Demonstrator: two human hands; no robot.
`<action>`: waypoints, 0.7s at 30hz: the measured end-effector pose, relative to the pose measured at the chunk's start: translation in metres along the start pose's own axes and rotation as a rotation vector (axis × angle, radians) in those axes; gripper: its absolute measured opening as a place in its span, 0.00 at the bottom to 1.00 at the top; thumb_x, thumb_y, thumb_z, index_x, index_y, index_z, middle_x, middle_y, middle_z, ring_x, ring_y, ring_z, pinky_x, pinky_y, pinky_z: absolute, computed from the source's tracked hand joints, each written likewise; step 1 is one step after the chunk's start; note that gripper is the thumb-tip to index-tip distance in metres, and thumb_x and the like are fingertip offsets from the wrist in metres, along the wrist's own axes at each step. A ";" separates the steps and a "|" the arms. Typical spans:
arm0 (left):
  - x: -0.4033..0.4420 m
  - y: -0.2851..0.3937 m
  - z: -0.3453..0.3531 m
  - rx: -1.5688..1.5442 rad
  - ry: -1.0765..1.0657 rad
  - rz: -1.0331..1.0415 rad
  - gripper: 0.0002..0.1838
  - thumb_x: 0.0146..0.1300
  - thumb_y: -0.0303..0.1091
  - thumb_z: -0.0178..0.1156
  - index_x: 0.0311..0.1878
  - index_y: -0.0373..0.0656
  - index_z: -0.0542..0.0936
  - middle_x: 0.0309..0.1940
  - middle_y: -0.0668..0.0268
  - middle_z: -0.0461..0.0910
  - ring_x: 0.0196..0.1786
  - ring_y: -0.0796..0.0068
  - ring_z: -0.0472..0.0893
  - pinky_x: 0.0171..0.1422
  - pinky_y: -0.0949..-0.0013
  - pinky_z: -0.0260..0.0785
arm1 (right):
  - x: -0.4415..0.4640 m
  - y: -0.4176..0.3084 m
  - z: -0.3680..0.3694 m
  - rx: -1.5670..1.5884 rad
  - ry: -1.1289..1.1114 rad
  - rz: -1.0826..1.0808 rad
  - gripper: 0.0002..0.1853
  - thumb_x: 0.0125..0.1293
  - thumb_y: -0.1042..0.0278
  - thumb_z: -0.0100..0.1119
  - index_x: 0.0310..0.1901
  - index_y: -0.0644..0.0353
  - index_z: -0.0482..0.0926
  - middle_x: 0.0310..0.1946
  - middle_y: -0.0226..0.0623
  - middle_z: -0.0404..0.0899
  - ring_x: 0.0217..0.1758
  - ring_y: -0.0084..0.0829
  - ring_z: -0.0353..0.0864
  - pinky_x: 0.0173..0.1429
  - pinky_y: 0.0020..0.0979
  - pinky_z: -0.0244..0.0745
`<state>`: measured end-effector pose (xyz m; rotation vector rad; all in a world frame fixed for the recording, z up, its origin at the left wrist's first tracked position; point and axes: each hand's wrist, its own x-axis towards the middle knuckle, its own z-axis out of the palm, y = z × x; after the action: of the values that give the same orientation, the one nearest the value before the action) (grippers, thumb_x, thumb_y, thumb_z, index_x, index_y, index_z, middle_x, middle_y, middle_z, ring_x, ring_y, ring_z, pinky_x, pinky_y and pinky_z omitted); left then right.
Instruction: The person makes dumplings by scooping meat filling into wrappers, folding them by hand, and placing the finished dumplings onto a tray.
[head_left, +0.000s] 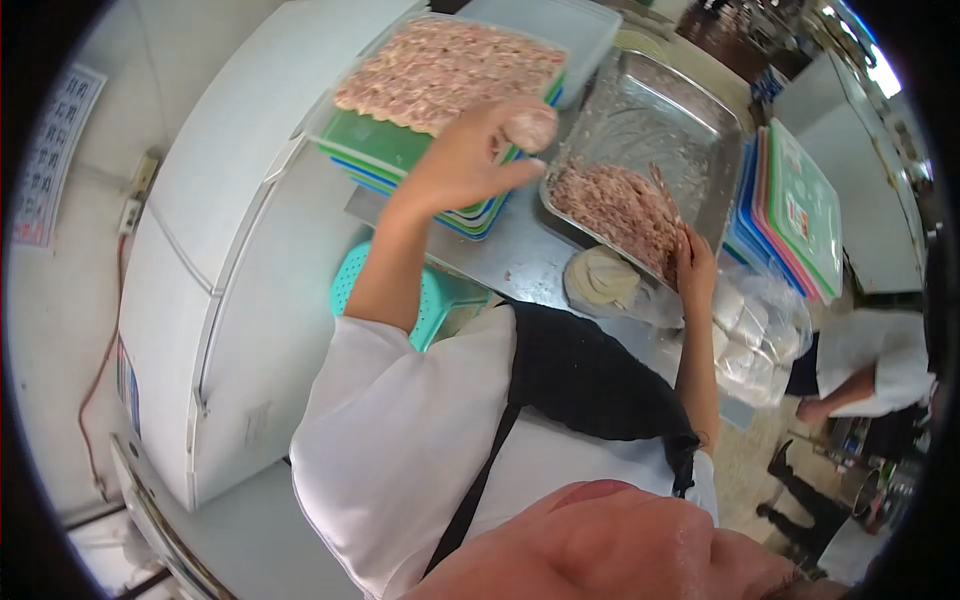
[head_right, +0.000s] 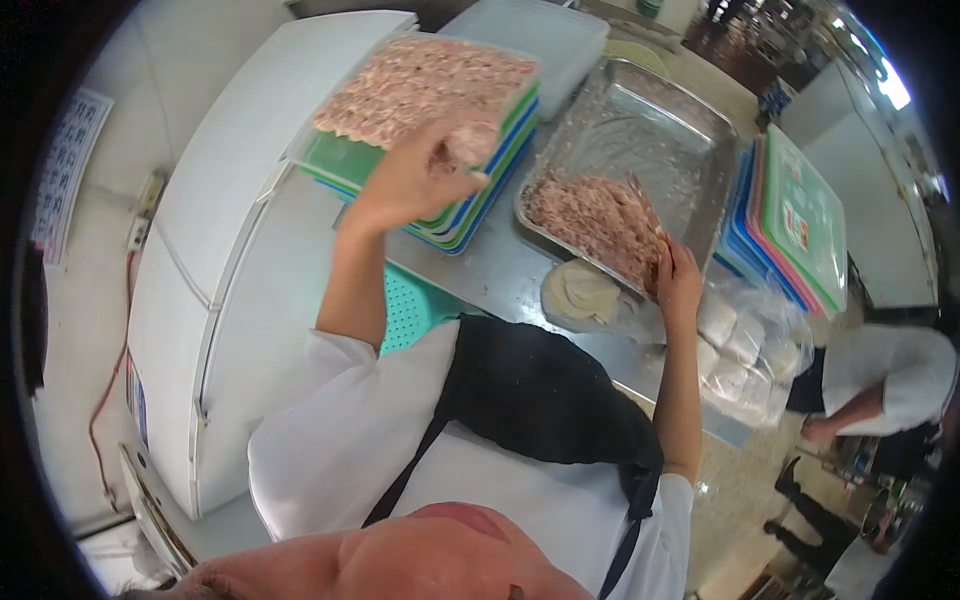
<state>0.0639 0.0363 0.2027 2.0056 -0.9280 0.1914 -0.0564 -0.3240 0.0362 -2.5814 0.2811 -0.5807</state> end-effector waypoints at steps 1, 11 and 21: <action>-0.009 -0.007 -0.017 -0.002 0.011 -0.063 0.26 0.51 0.35 0.69 0.56 0.43 0.78 0.44 0.60 0.77 0.42 0.67 0.79 0.51 0.67 0.72 | -0.003 -0.001 0.003 -0.025 0.000 0.003 0.15 0.71 0.62 0.53 0.52 0.61 0.81 0.49 0.48 0.81 0.51 0.47 0.81 0.54 0.37 0.75; -0.051 -0.031 -0.066 0.488 -0.079 -0.317 0.33 0.56 0.38 0.62 0.67 0.46 0.69 0.37 0.53 0.81 0.45 0.53 0.80 0.52 0.58 0.73 | -0.005 -0.006 0.005 -0.070 -0.014 -0.001 0.17 0.71 0.60 0.53 0.54 0.61 0.80 0.51 0.46 0.81 0.53 0.46 0.81 0.56 0.38 0.76; -0.042 -0.051 -0.071 0.203 -0.271 -0.410 0.34 0.63 0.37 0.56 0.74 0.51 0.61 0.42 0.54 0.82 0.42 0.54 0.81 0.50 0.59 0.73 | -0.006 -0.007 0.008 -0.069 0.001 0.006 0.17 0.70 0.59 0.54 0.52 0.62 0.82 0.52 0.47 0.81 0.55 0.45 0.81 0.57 0.38 0.75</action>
<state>0.0835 0.1305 0.1920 2.4035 -0.6575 -0.2280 -0.0580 -0.3129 0.0312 -2.6461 0.3140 -0.5799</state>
